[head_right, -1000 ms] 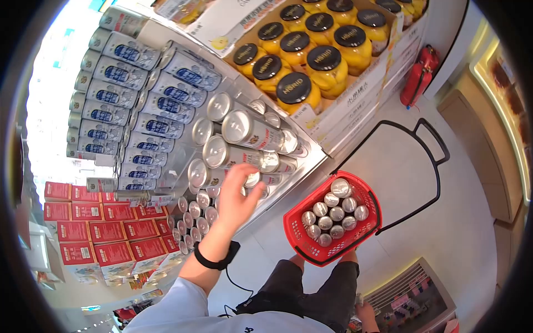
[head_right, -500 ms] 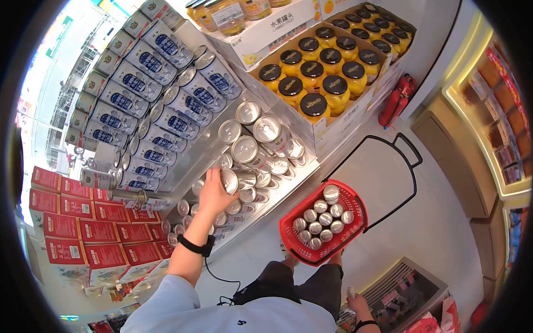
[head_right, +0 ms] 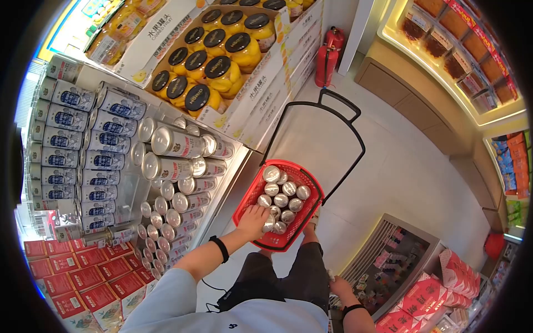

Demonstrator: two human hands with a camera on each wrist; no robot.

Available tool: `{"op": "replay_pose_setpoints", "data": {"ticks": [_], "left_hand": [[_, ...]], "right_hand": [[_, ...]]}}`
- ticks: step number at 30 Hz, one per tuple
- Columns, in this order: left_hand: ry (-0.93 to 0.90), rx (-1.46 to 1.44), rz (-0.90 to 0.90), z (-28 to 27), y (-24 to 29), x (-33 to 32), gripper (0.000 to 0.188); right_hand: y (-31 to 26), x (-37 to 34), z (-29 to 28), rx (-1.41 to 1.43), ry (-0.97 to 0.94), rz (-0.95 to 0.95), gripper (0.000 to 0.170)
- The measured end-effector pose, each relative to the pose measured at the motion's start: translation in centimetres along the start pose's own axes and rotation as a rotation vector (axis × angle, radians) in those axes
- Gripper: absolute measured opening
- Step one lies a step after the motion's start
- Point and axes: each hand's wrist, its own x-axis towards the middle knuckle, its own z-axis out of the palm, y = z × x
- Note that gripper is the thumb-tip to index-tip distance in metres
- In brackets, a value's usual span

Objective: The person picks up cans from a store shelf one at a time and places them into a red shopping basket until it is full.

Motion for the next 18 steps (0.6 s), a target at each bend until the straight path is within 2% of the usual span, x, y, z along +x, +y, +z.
{"op": "replay_pose_setpoints", "data": {"ticks": [1, 3, 4, 5, 7, 9, 14, 18], "left_hand": [[-0.041, 0.064, 0.035, 1.9, 0.4, 3.0, 0.077], [-0.009, 0.233, 0.061, 7.5, 0.4, 8.4, 0.067], [0.095, 0.267, 0.065, 9.8, 0.4, 10.7, 0.059], [0.043, 0.252, 0.052, 10.5, 0.4, 13.0, 0.051], [0.081, 0.274, -0.004, 12.1, 0.7, 16.5, 0.048], [0.079, 0.251, -0.123, 13.6, 0.5, 19.5, 0.047], [0.081, 0.244, -0.277, 13.9, -1.3, 24.1, 0.058], [0.051, 0.210, -0.338, 13.6, -2.1, 26.5, 0.062]], "right_hand": [[1.0, 0.4, -0.2, 0.008, -0.005, 0.014, 0.047], [2.0, -1.2, -1.6, 0.063, -0.052, 0.089, 0.050], [2.7, -1.8, -1.9, 0.085, -0.051, 0.112, 0.052], [3.9, -1.8, -2.0, 0.107, -0.053, 0.136, 0.053], [6.6, -1.5, -1.4, 0.133, -0.089, 0.208, 0.056], [8.8, -1.3, -0.7, 0.160, -0.131, 0.256, 0.057], [10.9, -0.6, 0.3, 0.169, -0.207, 0.335, 0.052], [11.6, 0.9, 2.2, 0.169, -0.197, 0.266, 0.050]]}}
